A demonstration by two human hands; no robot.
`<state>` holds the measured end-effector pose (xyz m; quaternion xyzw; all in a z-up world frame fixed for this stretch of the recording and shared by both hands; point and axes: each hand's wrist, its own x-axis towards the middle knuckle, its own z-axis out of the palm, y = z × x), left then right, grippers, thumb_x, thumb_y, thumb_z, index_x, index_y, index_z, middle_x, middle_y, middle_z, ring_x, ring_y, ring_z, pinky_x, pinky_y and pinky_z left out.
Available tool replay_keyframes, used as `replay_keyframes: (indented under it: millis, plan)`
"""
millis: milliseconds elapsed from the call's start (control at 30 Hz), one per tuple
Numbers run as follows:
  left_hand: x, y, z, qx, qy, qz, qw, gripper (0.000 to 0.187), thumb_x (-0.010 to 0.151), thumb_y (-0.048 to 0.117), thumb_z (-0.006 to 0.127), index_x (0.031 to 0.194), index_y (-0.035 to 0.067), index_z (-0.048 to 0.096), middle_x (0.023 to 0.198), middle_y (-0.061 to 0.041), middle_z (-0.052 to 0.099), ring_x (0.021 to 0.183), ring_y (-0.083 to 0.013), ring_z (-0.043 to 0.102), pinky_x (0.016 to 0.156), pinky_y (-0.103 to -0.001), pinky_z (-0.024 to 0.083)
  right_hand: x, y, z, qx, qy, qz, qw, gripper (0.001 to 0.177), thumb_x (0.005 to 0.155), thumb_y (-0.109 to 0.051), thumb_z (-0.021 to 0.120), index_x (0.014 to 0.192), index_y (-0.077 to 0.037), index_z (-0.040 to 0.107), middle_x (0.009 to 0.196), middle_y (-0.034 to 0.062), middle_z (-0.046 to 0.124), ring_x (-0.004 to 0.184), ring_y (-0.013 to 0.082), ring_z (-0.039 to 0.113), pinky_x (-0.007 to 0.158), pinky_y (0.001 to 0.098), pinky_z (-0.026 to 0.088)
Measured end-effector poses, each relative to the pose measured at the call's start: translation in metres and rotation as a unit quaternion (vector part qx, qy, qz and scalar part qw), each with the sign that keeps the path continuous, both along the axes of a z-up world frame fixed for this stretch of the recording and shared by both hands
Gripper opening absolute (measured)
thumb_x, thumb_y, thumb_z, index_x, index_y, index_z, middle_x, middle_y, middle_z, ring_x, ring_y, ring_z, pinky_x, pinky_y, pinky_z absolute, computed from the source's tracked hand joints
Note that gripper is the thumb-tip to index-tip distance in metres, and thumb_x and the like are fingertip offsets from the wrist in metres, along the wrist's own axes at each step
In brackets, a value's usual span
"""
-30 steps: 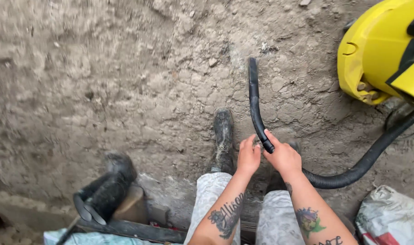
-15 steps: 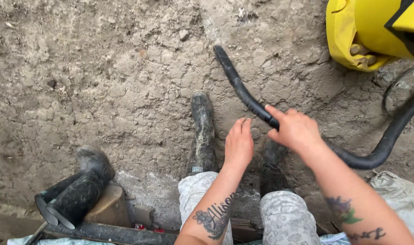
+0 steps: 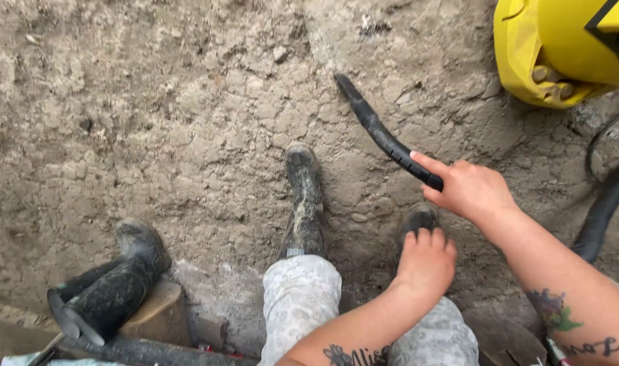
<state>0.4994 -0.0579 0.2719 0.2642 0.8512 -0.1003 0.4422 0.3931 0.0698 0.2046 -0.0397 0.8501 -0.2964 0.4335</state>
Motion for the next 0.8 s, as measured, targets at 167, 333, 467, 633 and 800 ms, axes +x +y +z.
replay_keyframes:
  millis: [167, 333, 467, 633, 800]
  plan:
    - [-0.021, 0.003, 0.009, 0.012, 0.023, -0.062, 0.998, 0.045, 0.092, 0.021, 0.056, 0.134, 0.005, 0.061, 0.13, -0.017, 0.061, 0.121, -0.0339, 0.057, 0.102, -0.051, 0.045, -0.009, 0.001, 0.005, -0.006, 0.03, 0.007, 1.0, 0.074, 0.088, -0.055, 0.065, 0.155, -0.058, 0.031, 0.094, 0.0131, 0.072, 0.087, 0.0316, 0.075, 0.078, 0.0455, 0.063]
    - [-0.034, 0.013, 0.01, -0.05, 0.04, -0.12, 0.991, 0.044, 0.091, 0.024, 0.055, 0.13, 0.005, 0.06, 0.128, -0.018, 0.061, 0.121, -0.0373, 0.057, 0.103, -0.055, 0.043, -0.007, 0.004, 0.003, -0.025, 0.011, -0.004, 1.0, 0.075, 0.088, -0.054, 0.066, 0.154, -0.057, 0.03, 0.093, 0.0123, 0.072, 0.088, 0.0304, 0.075, 0.079, 0.0451, 0.062]
    - [-0.036, 0.016, 0.014, -0.003, 0.001, -0.105, 0.994, 0.042, 0.096, 0.021, 0.054, 0.135, 0.005, 0.06, 0.125, -0.017, 0.063, 0.12, -0.0353, 0.059, 0.106, -0.056, 0.044, -0.006, 0.004, 0.004, -0.03, 0.015, 0.015, 0.999, 0.075, 0.09, -0.048, 0.065, 0.155, -0.058, 0.031, 0.094, 0.0114, 0.073, 0.087, 0.0294, 0.075, 0.078, 0.0435, 0.063]
    - [-0.023, -0.002, 0.017, 0.008, 0.01, -0.078, 0.997, 0.04, 0.101, 0.02, 0.052, 0.137, 0.005, 0.061, 0.125, -0.017, 0.063, 0.117, -0.0356, 0.059, 0.107, -0.056, 0.043, 0.002, -0.011, 0.022, -0.018, 0.012, 0.008, 1.0, 0.077, 0.09, -0.049, 0.067, 0.156, -0.057, 0.028, 0.099, 0.014, 0.071, 0.087, 0.0306, 0.074, 0.078, 0.0428, 0.063]
    - [0.009, -0.052, 0.023, -0.02, -0.047, -0.098, 0.994, 0.046, 0.098, 0.02, 0.049, 0.142, 0.01, 0.058, 0.132, -0.017, 0.06, 0.126, -0.0382, 0.054, 0.107, -0.061, 0.038, 0.009, -0.037, 0.047, -0.025, -0.037, -0.097, 0.994, 0.073, 0.088, -0.048, 0.07, 0.153, -0.055, 0.037, 0.101, 0.0134, 0.072, 0.093, 0.0313, 0.074, 0.081, 0.0444, 0.061]
